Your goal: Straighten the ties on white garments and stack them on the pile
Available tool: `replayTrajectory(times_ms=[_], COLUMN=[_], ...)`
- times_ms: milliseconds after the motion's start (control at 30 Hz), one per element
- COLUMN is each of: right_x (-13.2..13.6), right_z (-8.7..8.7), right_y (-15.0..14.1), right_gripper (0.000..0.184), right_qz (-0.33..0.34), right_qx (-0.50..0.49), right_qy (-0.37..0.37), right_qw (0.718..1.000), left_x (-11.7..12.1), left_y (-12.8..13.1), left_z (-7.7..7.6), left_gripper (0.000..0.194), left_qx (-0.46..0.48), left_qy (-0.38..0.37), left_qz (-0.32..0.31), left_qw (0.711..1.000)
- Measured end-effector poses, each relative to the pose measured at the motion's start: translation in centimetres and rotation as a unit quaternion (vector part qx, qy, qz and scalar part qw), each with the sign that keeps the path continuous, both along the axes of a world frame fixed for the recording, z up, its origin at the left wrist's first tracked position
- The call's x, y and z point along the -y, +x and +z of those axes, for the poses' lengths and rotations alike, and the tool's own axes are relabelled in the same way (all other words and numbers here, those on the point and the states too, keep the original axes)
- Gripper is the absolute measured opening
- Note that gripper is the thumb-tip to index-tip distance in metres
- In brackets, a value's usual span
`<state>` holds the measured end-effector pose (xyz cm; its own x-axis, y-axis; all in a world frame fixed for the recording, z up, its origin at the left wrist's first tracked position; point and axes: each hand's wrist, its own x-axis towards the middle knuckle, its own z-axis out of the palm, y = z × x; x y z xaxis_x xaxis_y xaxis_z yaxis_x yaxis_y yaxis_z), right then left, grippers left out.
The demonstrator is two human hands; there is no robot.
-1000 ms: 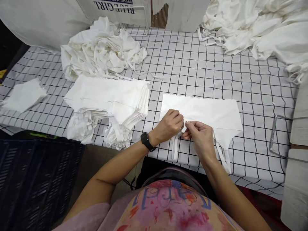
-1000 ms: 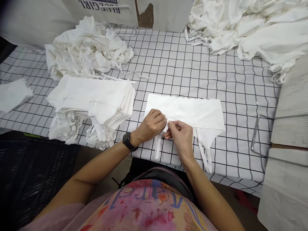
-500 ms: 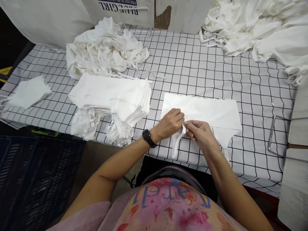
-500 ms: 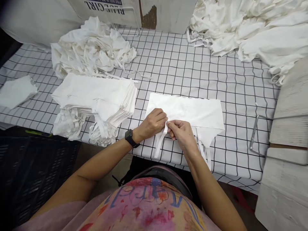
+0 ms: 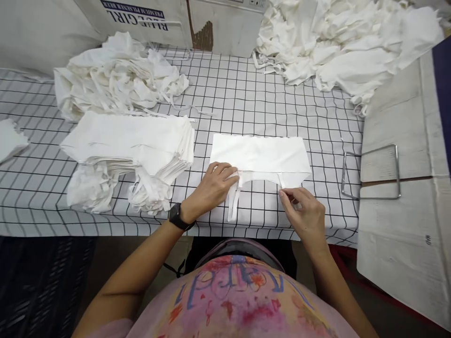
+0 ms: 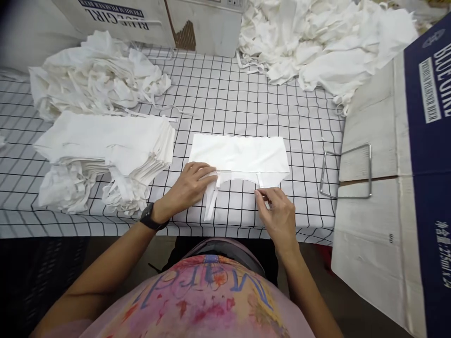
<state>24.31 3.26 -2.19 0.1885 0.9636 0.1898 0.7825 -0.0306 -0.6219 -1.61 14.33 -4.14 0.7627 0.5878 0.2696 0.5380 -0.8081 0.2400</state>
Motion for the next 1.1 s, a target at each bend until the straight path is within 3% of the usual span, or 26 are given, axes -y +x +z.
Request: replayTrajectory(times_ms=[233, 333, 433, 500, 600, 800, 933, 1100], right_x=[2.8, 1.5, -1.4, -3.3, -4.8, -4.2, -3.6, -3.4], right_z=[-1.0, -0.9, -1.4, -2.1, -2.9, -2.3, -1.7, -2.2], right_y=[2.5, 3.0, 3.5, 3.7, 3.6, 3.1, 2.7, 1.6], right_gripper=[0.018, 0.023, 0.034, 0.044, 0.052, 0.064, 0.067, 0.06], right_qz=[-0.001, -0.014, -0.007, 0.039, 0.111, 0.121, 0.127, 0.096], right_qx=[0.011, 0.012, 0.058, 0.105, 0.158, 0.197, 0.215, 0.239], right_qy=[-0.025, 0.003, 0.045, 0.02, -0.077, -0.174, -0.165, -0.123], right_qw=[1.0, 1.0, 0.997, 0.993, 0.978, 0.957, 0.954, 0.958], left_x=[3.0, 3.3, 3.1, 3.0, 3.0, 3.4, 3.2, 3.3], left_y=[-1.0, -0.3, 0.8, 1.3, 1.6, 1.8, 2.1, 2.6], left_z=[-1.0, -1.1, -1.0, -1.0, -0.8, 0.6, 0.7, 0.3], left_gripper=[0.047, 0.043, 0.05, 0.053, 0.05, 0.047, 0.044, 0.041], left_qx=[0.043, 0.033, -0.019, -0.044, -0.068, -0.094, -0.067, -0.045], left_qy=[-0.024, -0.024, -0.027, -0.027, -0.036, -0.042, -0.023, -0.023], left_qz=[0.066, 0.082, 0.07, 0.068, 0.086, 0.108, 0.098, 0.107], left_qw=[0.997, 0.996, 0.997, 0.996, 0.993, 0.989, 0.993, 0.993])
